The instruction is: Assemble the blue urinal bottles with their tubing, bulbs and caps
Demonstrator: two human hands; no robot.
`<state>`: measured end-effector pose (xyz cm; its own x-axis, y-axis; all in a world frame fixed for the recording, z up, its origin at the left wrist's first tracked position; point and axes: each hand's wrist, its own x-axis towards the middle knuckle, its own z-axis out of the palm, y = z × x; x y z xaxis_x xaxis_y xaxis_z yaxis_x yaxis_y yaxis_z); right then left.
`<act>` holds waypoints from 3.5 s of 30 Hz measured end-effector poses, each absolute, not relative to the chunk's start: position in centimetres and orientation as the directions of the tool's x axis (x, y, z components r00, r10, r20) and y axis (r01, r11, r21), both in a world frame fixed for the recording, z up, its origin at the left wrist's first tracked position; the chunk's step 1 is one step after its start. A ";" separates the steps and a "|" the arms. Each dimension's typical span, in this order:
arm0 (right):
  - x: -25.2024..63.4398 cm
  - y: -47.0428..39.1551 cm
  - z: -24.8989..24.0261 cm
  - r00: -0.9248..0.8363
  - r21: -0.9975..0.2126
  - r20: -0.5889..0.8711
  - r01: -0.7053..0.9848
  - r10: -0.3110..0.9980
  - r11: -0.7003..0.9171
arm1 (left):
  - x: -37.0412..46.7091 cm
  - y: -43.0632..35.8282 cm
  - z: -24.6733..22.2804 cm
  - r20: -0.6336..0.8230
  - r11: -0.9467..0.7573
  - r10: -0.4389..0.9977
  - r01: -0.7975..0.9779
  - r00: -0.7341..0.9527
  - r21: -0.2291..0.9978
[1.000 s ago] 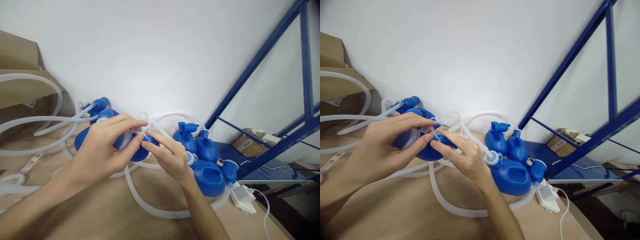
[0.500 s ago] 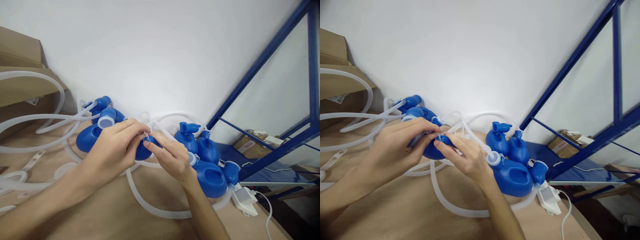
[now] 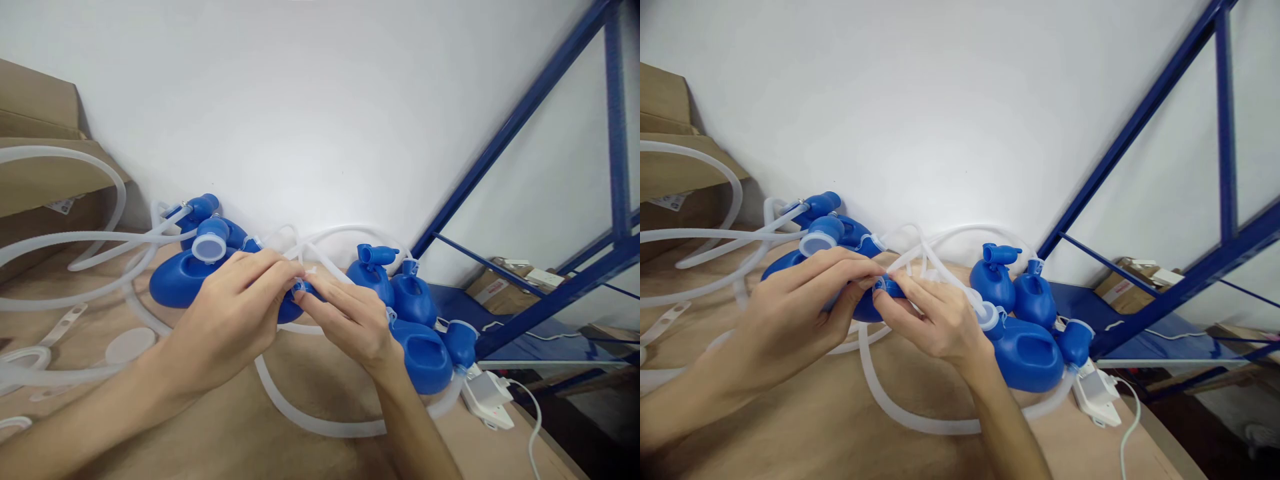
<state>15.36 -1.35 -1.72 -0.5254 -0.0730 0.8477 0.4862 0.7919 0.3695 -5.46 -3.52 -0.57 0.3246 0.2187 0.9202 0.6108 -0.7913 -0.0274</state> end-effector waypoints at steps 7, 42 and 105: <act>15.2 -1.5 -1.6 -0.500 0.336 0.862 0.441 -0.083 0.832 | -6.2 -3.8 0.3 0.920 -0.870 0.212 0.493 0.331 0.024; 15.6 -2.5 -0.7 -0.635 0.479 0.770 0.513 -0.061 0.712 | -4.6 -3.9 -1.1 0.933 -0.839 0.178 0.544 0.313 -0.022; 16.1 -2.1 -0.7 -0.476 0.256 0.879 0.405 -0.036 0.878 | -6.0 -2.7 0.6 0.909 -0.931 0.361 0.143 0.209 0.337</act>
<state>16.07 -2.06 -0.75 -0.4758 -0.0364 0.8788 0.4051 0.8778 0.2557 -6.02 -2.75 0.63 0.2091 0.3612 0.9087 0.1432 -0.9306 0.3369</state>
